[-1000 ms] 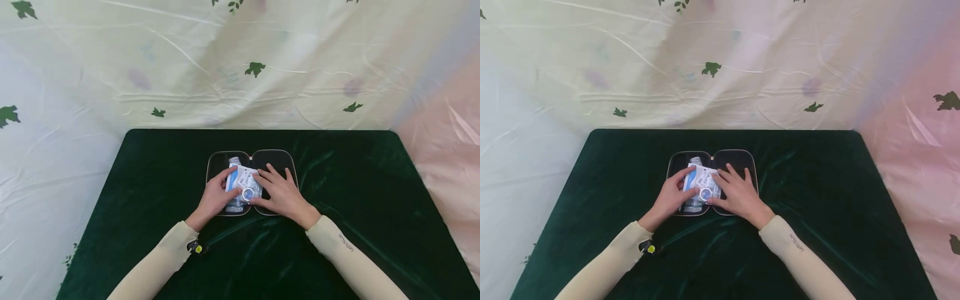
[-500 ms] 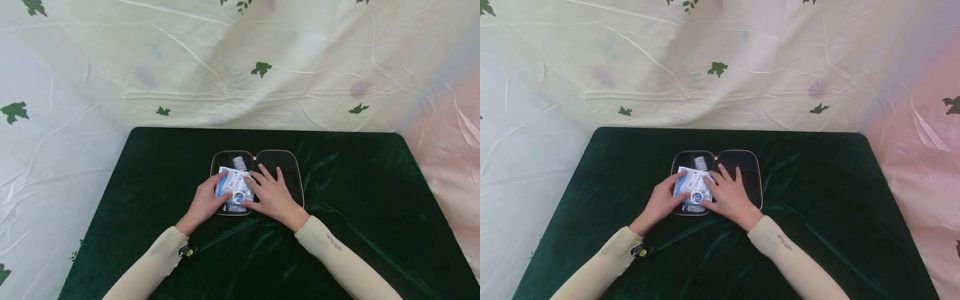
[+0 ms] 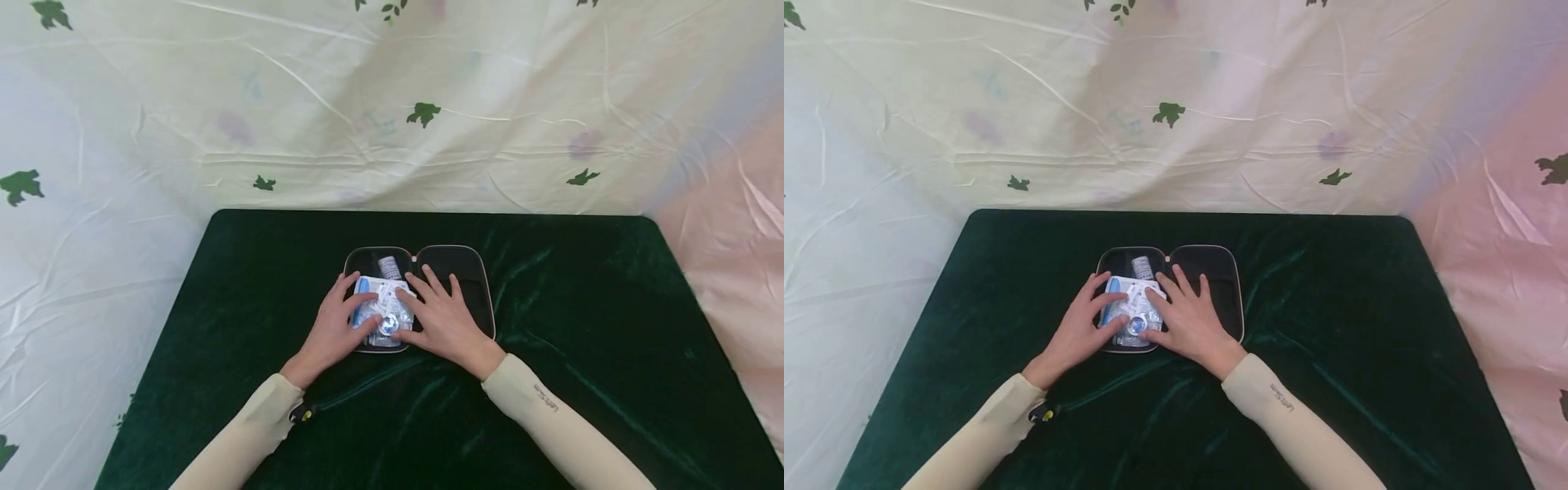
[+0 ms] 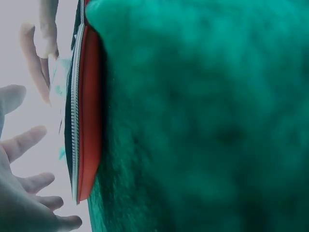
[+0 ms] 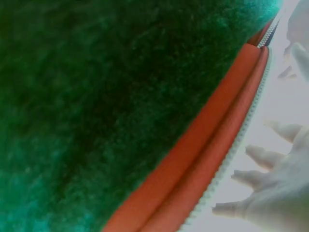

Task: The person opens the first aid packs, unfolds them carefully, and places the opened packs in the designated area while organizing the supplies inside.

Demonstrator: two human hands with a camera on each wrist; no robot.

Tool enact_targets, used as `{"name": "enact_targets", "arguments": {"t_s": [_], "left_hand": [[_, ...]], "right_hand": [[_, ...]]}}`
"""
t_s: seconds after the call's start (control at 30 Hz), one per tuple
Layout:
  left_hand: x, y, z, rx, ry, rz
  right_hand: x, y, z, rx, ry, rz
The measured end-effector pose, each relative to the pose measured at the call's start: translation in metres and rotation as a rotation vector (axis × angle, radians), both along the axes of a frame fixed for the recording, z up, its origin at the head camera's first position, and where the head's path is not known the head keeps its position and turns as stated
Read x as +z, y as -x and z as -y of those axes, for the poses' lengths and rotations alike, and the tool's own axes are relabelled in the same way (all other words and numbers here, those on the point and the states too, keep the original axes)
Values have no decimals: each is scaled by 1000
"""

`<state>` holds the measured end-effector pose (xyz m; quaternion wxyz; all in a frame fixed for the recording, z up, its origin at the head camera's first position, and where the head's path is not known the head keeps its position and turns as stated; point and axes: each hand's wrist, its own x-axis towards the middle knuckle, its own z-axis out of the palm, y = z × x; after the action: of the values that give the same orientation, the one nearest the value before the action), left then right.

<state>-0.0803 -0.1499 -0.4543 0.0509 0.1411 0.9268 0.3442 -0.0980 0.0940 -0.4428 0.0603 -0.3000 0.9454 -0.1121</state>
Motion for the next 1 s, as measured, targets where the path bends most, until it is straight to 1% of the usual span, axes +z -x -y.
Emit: {"name": "enact_targets", "arguments": {"t_s": [0.1,0.2,0.33,0.5,0.63,0.77,0.87,1.0], "left_hand": [[1,-1,4,12,-34,12],[2,-2,8,43,-55,27],[1,-3,12,72,-74,38],[0,-4,14,91,-99,54],[0,-4,15,105,-111,62],[0,-3,15,112,-120,55],[0,-2,15,121,-126,42],[1,1,14,137,-136,9]], "right_hand": [[2,-2,-1,36,43,-11],[3,-3,0,86,69,-12],[2,-5,3,138,77,-16],[-2,-6,5,173,87,-63],[-3,-7,5,183,111,-84],[-3,-8,5,181,129,-80],[-3,-9,3,173,146,-80],[-2,-12,-1,141,177,-79]]}}
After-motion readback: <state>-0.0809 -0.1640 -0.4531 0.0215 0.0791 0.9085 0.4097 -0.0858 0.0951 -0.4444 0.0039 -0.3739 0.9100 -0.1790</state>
